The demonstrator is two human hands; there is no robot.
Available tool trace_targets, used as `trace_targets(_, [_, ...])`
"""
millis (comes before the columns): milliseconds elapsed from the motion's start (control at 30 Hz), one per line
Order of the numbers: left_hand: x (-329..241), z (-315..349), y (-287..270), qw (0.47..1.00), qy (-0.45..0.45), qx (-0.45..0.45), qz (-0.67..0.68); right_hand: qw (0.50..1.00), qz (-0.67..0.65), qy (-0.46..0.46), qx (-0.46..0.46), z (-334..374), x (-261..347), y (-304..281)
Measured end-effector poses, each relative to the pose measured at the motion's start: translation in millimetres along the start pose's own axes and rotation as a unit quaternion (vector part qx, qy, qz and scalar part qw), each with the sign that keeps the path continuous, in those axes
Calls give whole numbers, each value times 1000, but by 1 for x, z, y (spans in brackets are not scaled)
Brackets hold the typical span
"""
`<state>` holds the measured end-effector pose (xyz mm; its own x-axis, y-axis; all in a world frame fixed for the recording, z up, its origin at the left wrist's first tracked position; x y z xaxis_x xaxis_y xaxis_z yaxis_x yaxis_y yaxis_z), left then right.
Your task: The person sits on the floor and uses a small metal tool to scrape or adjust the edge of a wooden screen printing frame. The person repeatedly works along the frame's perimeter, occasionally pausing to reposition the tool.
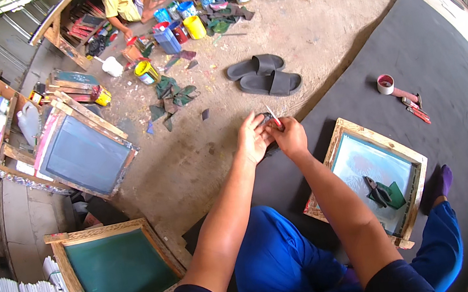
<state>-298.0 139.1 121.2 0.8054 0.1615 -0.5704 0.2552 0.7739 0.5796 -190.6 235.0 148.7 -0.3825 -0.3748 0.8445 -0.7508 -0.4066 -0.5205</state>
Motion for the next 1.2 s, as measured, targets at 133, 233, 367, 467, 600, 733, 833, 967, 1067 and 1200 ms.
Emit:
trace_targets(133, [-11,-7,-10,999,-6,-24,-28,994,72,70,37,-26,-11,20])
trace_targets(233, [-11,-21,-32,986,60,-57,-147,984,122,111,69,-36,-18,27])
trace_targets(367, [11,-35,-75,947,100,-146,-269,948,246,129,154,-32,-18,49])
trace_targets(467, [25,-32,-70,960,130,-139,-207,938,290,113,153,-37,-35,55])
trace_targets(600, [29,-5,-44,962,179,-167,-122,951,181,144,207,-27,-39,57])
trace_targets(733, [28,-6,-51,927,311,-165,-131,973,75,114,188,-19,-26,47])
trace_targets(833, [39,8,-46,895,384,-175,-148,988,31,60,137,-15,-26,29])
trace_targets(967, [64,40,-19,837,423,-194,-286,981,-2,112,160,3,-35,-12])
trace_targets(1067, [95,48,2,845,397,-148,-327,985,-46,124,115,22,-58,-51])
trace_targets(1200, [137,46,43,817,313,-60,-480,990,-18,104,93,47,-102,-115])
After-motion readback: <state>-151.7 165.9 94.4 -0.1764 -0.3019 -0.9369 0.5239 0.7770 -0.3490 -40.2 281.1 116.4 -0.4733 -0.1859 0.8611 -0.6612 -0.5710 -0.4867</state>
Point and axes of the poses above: each hand's wrist, its own z-axis away from the middle knuckle, its own y-axis out of the palm, x = y × z, the point moved 6 cm from there along -z, towards the middle knuckle, and after that the axes turned 4 degrees about -x, right-handed, at the moved point
